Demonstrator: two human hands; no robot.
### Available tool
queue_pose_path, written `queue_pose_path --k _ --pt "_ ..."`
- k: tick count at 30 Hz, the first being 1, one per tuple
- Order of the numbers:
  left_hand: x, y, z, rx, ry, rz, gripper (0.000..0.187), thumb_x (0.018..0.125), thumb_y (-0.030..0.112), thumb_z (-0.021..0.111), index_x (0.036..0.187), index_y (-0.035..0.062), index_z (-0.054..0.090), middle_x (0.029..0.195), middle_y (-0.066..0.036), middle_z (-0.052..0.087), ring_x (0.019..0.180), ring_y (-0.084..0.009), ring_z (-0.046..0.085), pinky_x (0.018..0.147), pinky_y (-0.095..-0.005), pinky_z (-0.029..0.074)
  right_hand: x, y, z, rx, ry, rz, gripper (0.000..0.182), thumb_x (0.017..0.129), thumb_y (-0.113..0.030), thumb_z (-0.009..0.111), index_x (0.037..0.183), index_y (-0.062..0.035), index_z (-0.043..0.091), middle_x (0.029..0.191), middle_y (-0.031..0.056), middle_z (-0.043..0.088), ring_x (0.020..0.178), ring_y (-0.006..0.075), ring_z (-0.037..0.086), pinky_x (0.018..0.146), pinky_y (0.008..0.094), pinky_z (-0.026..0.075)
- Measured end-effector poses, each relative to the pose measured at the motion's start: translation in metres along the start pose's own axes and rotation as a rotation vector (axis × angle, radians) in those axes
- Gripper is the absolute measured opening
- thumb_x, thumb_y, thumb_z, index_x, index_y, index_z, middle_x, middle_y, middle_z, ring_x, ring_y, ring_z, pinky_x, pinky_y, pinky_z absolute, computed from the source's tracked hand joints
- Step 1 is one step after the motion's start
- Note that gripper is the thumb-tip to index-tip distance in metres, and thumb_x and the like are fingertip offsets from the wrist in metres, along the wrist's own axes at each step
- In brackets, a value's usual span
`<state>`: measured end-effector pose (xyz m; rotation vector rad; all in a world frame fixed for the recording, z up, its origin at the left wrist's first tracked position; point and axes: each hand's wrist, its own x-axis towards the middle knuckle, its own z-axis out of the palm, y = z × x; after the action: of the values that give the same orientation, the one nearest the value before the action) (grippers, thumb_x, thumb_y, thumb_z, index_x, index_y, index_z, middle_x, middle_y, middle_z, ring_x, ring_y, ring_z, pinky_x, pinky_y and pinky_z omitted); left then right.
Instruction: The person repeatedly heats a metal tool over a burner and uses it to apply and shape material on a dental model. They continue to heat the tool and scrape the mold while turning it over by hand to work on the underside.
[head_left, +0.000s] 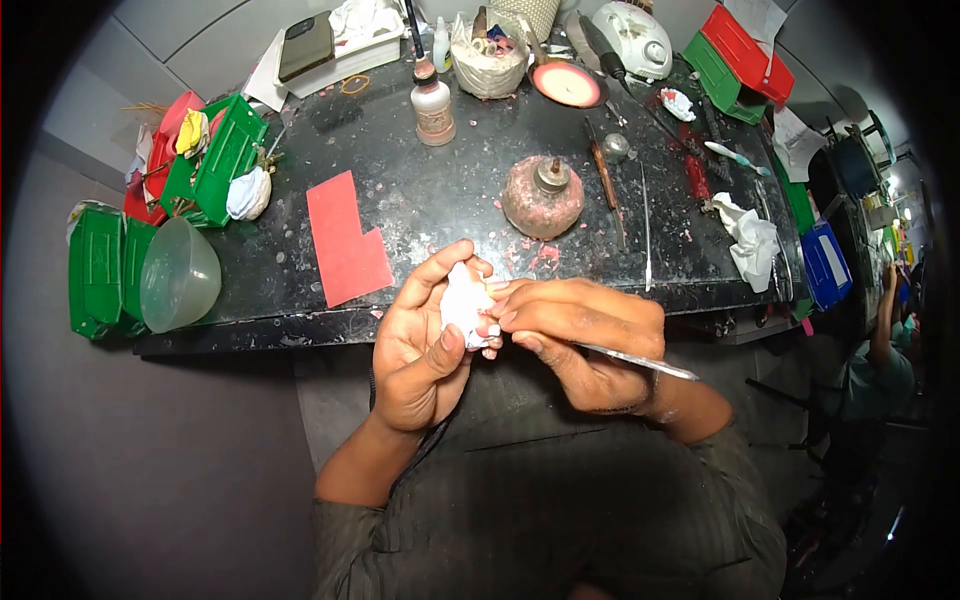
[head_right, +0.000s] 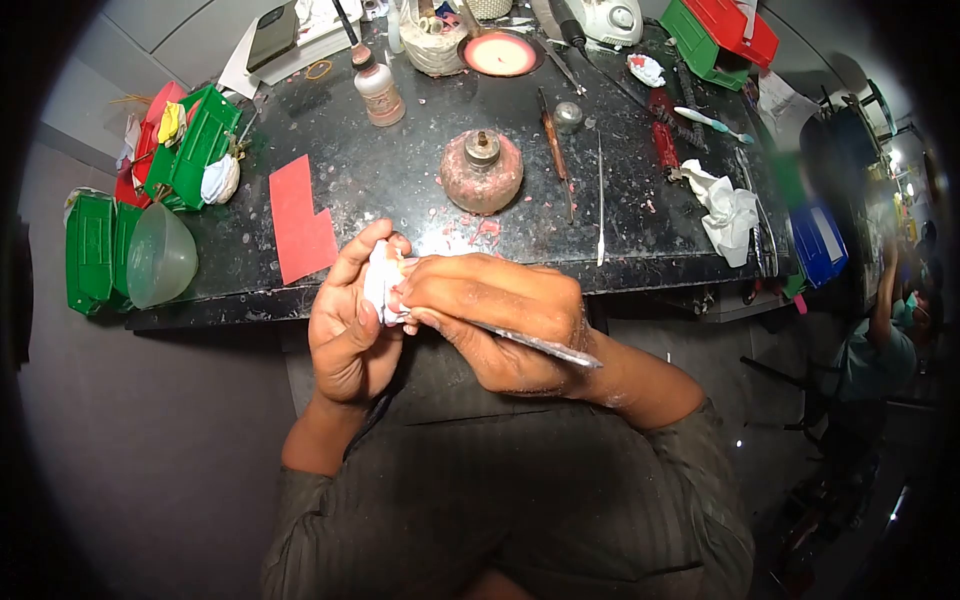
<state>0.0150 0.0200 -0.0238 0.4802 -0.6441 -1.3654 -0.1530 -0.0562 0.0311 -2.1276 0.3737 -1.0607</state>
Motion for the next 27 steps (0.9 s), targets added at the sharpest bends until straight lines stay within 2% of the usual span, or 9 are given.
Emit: queue_pose_path --k 5,9,12,13,16,20,23,26,27 --pt "-0.001 -0.002 0.0 -0.012 0.038 0.004 0.071 0.091 0.017 0.069 0.145 -0.0048 0.03 0.132 -0.015 0.048 0.104 -0.0186 0.057 0.08 -0.0298 0.051 -0.004 0.005 0.003 0.068 0.004 -0.085 0.014 0.082 0.003 0.07 0.096 0.0042 0.069 0.094 0.0166 0.071 0.089 0.0297 0.071 0.077 0.0351 0.058" --pt "0.0 -0.002 0.0 -0.057 -0.012 -0.015 0.072 0.091 0.017 0.069 0.146 -0.0044 0.028 0.133 -0.015 0.047 0.104 -0.019 0.057 0.082 -0.0297 0.051 -0.002 0.005 0.002 0.04 0.02 -0.028 0.012 0.082 0.003 0.071 0.094 0.0048 0.069 0.095 0.0177 0.07 0.097 0.032 0.07 0.084 0.0365 0.058" --pt "0.0 -0.002 0.0 -0.085 0.007 -0.028 0.072 0.091 0.017 0.068 0.146 -0.0042 0.027 0.133 -0.015 0.047 0.102 -0.0193 0.057 0.081 -0.0304 0.051 -0.003 0.007 0.003 0.125 0.0 -0.095 0.01 0.084 0.008 0.066 0.094 0.0077 0.068 0.093 0.0205 0.07 0.093 0.0348 0.07 0.088 0.0455 0.057" --pt "-0.001 -0.002 -0.001 -0.104 0.019 -0.042 0.071 0.091 0.016 0.068 0.146 -0.0042 0.027 0.133 -0.015 0.046 0.099 -0.0197 0.057 0.08 -0.0312 0.05 -0.005 0.008 0.0 0.127 0.001 -0.093 0.01 0.084 0.008 0.066 0.094 0.0077 0.068 0.093 0.0205 0.07 0.093 0.0348 0.07 0.088 0.0455 0.057" --pt "0.0 -0.004 -0.008 -0.246 -0.074 -0.066 0.072 0.091 0.016 0.067 0.146 -0.0045 0.026 0.133 -0.016 0.046 0.094 -0.0204 0.057 0.077 -0.033 0.047 -0.009 0.011 -0.013 0.18 0.055 0.016 0.014 0.082 0.001 0.071 0.096 0.0043 0.069 0.094 0.016 0.072 0.094 0.0277 0.071 0.087 0.0345 0.056" --pt "0.001 0.001 -0.009 -0.306 -0.063 -0.13 0.075 0.09 0.019 0.068 0.147 -0.0046 0.025 0.134 -0.018 0.045 0.088 -0.0203 0.056 0.075 -0.0335 0.043 -0.011 0.024 -0.018 0.348 0.259 -0.069 0.017 0.088 -0.012 0.071 0.09 0.004 0.065 0.092 0.0184 0.068 0.09 0.0301 0.07 0.084 0.042 0.057" --pt "0.001 0.001 -0.003 -0.215 -0.035 -0.112 0.074 0.092 0.024 0.066 0.147 -0.0062 0.025 0.132 -0.021 0.043 0.079 -0.0156 0.053 0.068 -0.0308 0.044 -0.018 0.015 -0.013 0.554 0.353 0.036 0.019 0.094 -0.013 0.064 0.088 0.005 0.062 0.091 0.0163 0.068 0.084 0.0271 0.071 0.081 0.0417 0.059" --pt "0.002 0.002 0.001 -0.207 -0.029 -0.115 0.075 0.092 0.023 0.066 0.147 -0.0068 0.025 0.132 -0.021 0.043 0.079 -0.0154 0.054 0.067 -0.0303 0.043 -0.029 0.024 -0.015 0.383 0.214 -0.044 0.02 0.096 -0.015 0.062 0.09 0.0045 0.062 0.094 0.0167 0.069 0.082 0.0266 0.072 0.081 0.0398 0.059" --pt "0.002 0.001 0.001 -0.206 -0.028 -0.116 0.075 0.092 0.023 0.066 0.147 -0.0068 0.025 0.132 -0.021 0.043 0.079 -0.0154 0.054 0.067 -0.0303 0.043 -0.024 0.014 -0.013 0.424 0.171 0.076 0.017 0.094 -0.014 0.065 0.095 0.003 0.063 0.098 0.0181 0.07 0.087 0.0274 0.072 0.082 0.037 0.058"
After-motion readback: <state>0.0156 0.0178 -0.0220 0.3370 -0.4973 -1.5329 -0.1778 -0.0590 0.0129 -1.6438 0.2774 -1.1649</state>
